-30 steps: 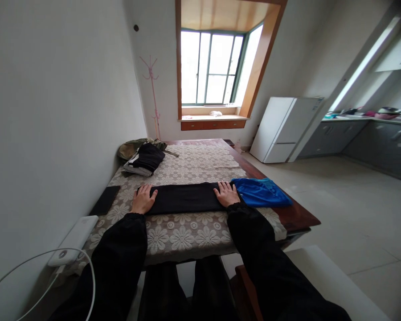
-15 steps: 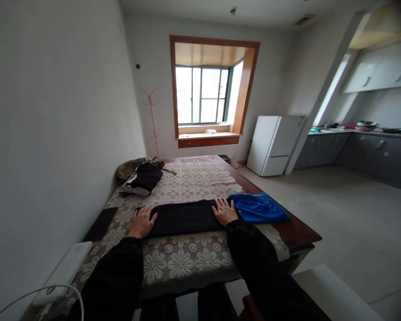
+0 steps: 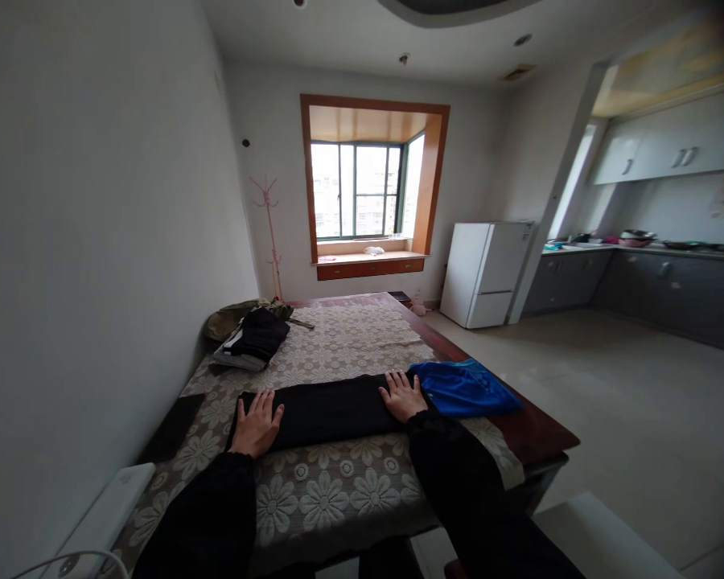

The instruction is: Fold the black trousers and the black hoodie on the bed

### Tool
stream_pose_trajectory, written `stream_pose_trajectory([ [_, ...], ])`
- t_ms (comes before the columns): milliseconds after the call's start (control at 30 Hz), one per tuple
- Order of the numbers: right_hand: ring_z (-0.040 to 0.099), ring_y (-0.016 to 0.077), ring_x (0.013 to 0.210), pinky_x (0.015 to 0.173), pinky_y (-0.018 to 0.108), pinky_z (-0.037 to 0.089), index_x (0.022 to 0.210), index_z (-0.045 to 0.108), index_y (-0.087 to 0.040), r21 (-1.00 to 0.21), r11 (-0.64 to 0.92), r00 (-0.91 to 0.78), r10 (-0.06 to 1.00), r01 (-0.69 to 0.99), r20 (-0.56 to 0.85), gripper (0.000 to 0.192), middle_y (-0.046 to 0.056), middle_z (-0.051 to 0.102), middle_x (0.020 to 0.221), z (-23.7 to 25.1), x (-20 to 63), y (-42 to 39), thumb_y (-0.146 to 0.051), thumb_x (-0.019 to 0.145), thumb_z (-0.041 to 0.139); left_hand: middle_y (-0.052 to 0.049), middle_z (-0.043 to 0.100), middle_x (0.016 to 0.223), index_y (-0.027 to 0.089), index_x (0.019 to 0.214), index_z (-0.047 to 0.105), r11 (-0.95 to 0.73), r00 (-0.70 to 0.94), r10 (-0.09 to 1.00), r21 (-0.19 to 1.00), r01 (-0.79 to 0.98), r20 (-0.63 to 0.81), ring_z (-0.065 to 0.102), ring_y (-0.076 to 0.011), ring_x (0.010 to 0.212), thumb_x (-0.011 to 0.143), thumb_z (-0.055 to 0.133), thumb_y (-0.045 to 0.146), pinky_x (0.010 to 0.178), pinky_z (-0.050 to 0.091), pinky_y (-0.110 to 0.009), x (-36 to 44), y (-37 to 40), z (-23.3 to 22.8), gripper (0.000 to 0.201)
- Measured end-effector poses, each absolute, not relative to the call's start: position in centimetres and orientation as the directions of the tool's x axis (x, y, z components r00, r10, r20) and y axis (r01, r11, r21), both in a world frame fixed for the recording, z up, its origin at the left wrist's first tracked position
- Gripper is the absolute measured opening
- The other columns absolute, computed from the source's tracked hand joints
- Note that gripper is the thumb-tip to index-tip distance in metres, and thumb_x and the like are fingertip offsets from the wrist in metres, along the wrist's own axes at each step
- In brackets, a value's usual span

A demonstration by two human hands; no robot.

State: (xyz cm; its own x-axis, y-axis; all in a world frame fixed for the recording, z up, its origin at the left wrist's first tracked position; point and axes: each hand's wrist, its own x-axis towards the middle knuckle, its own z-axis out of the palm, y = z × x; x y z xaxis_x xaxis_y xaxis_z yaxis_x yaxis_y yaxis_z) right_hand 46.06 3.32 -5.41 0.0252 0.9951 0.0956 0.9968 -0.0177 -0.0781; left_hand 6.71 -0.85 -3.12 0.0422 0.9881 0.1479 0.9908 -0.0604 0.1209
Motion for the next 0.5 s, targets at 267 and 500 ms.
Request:
stream_pose_trajectory([
  [267,0.015,0.0312,0.158,0.125,0.063,0.002,0.161,0.034,-0.015,-0.057,0.0,0.006,0.993,0.998,0.114,0.067,0.013,0.026,0.169,-5.75,46.29,3.34,-0.049,0.104,0.028,-0.011,0.034,0.167,0.023,0.16,0.037,-0.078,0.067,0.991,0.086,0.993,0.117,0.023,-0.0308,0.157,0.102,0.021,0.055,0.124,0.006,-0.067,6.46,-0.93,-3.08,0.068],
  [500,0.017,0.0306,0.158,0.124,0.062,0.004,0.161,0.034,-0.017,-0.078,-0.012,0.021,0.993,0.997,0.118,0.065,0.013,0.027,0.169,-5.49,46.12,3.14,-0.049,0.104,0.029,-0.011,0.036,0.166,0.024,0.16,0.038,-0.074,0.059,0.99,0.112,0.991,0.128,0.023,-0.0312,0.157,0.102,0.027,0.054,0.124,0.008,-0.066,6.53,-0.9,-3.17,0.066],
])
